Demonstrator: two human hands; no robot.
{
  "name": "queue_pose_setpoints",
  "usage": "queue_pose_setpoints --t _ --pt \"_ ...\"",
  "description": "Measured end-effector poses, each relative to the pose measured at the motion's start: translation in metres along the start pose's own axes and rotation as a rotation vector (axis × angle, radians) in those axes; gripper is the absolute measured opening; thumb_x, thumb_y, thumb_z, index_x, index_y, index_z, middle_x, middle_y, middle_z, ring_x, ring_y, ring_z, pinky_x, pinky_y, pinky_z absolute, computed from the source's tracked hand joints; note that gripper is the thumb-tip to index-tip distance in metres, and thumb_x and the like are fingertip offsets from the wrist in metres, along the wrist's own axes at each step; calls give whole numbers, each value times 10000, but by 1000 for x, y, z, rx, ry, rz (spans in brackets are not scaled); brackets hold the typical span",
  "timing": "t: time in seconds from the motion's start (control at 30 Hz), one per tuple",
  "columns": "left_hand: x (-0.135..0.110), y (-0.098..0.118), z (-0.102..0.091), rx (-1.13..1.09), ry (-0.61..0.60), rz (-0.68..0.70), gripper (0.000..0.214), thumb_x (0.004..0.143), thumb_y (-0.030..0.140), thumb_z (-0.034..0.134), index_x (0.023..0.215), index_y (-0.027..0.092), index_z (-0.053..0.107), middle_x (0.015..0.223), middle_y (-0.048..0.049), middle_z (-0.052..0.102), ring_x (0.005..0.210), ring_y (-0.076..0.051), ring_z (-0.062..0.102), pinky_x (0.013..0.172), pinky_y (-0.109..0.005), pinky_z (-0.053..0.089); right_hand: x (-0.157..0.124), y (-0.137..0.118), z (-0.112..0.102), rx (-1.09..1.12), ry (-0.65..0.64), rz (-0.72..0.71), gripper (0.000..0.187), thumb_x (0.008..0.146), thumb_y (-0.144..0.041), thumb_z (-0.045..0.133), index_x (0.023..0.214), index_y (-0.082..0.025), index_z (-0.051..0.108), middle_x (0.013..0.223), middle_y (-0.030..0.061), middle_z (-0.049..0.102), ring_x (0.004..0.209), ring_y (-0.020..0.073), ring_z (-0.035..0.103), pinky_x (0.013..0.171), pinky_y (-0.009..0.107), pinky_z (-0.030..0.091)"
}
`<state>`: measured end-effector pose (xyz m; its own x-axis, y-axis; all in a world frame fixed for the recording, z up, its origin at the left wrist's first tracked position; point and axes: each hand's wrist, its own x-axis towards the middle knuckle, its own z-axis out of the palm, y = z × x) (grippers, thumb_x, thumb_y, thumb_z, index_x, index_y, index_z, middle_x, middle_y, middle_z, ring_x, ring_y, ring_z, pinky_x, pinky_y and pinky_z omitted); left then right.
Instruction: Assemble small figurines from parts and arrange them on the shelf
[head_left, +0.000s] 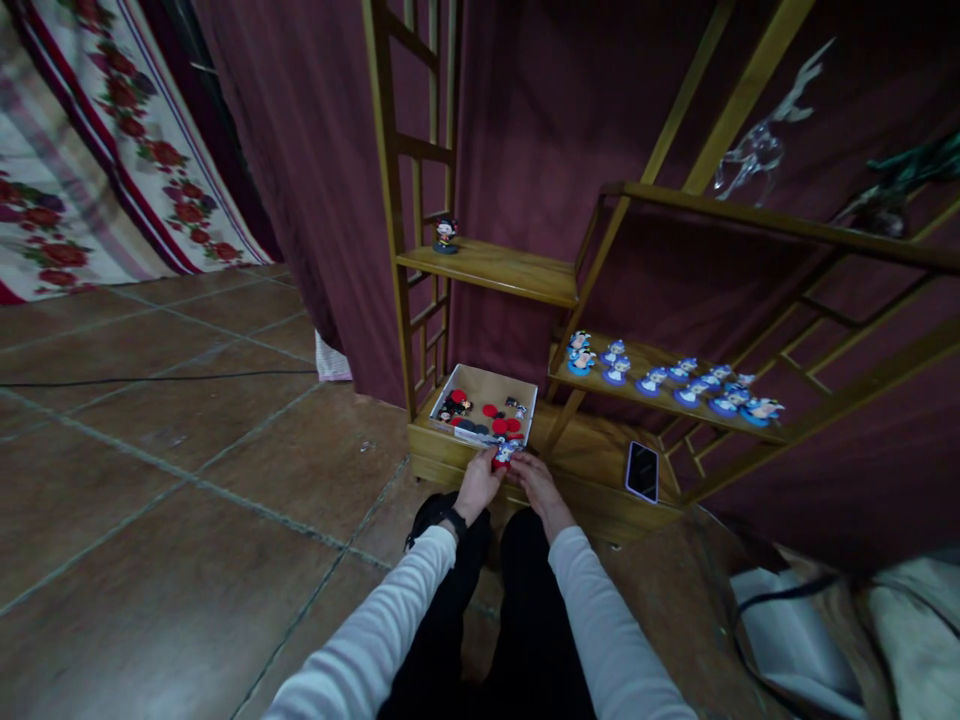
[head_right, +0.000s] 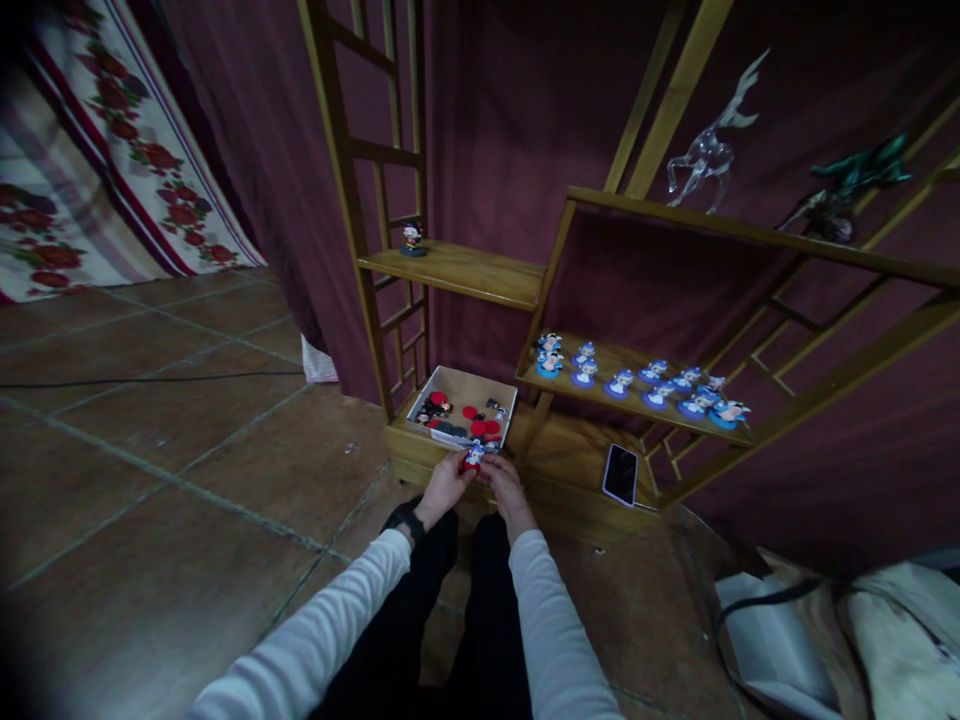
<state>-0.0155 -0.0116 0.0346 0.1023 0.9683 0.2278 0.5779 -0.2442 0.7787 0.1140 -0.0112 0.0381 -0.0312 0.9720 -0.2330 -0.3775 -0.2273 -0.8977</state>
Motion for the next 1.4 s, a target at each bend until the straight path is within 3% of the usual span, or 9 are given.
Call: queue_pose_setpoints --t 0.13,0.27,0.5,0.67,1.13,1.4 --pt "-8 9 -1 58 -13 94 428 752 95 508 1176 156 499 1157 -117 544 1066 -202 535 926 -312 407 2 3 -2 11 3 -15 217 488 -214 740 664 -181 617 690 -11 658 656 143 592 704 300 469" --pt "-17 20 -3 191 -37 95 460 793 91 456 1239 197 427 1227 -118 471 1046 -204 545 890 -310 429 4 6 -5 11 -14 -6 240 496 -207 730 708 -191 621 706 -6 667 682 165 598 725 327 470" --pt "-22 28 -7 443 -16 213 407 831 114 409 1229 197 405 1098 -117 497 958 -215 543 829 -337 437 7 9 -10 16 -20 -1 278 518 -183 706 785 -206 631 740 -24 674 738 171 612 758 327 468" --pt "-23 29 -7 578 -12 272 449 818 98 422 1257 182 373 1116 -131 492 968 -226 524 812 -348 428 6 9 -13 49 -7 19 294 503 -145 704 780 -213 637 759 -30 677 720 149 605 743 298 469" --pt "-24 29 -5 582 -1 290 441 828 87 387 1262 167 382 1173 -155 475 1028 -232 489 843 -355 402 8 7 -15 0 -13 4 305 508 -130 669 796 -226 636 768 -25 676 736 164 606 738 319 474" --pt "-24 32 -7 590 -10 322 370 835 107 399 1197 178 435 1176 -147 466 1025 -244 487 815 -359 411 7 7 -15 -6 18 11 280 526 -99 599 763 -241 644 726 -51 660 675 127 579 690 267 467"
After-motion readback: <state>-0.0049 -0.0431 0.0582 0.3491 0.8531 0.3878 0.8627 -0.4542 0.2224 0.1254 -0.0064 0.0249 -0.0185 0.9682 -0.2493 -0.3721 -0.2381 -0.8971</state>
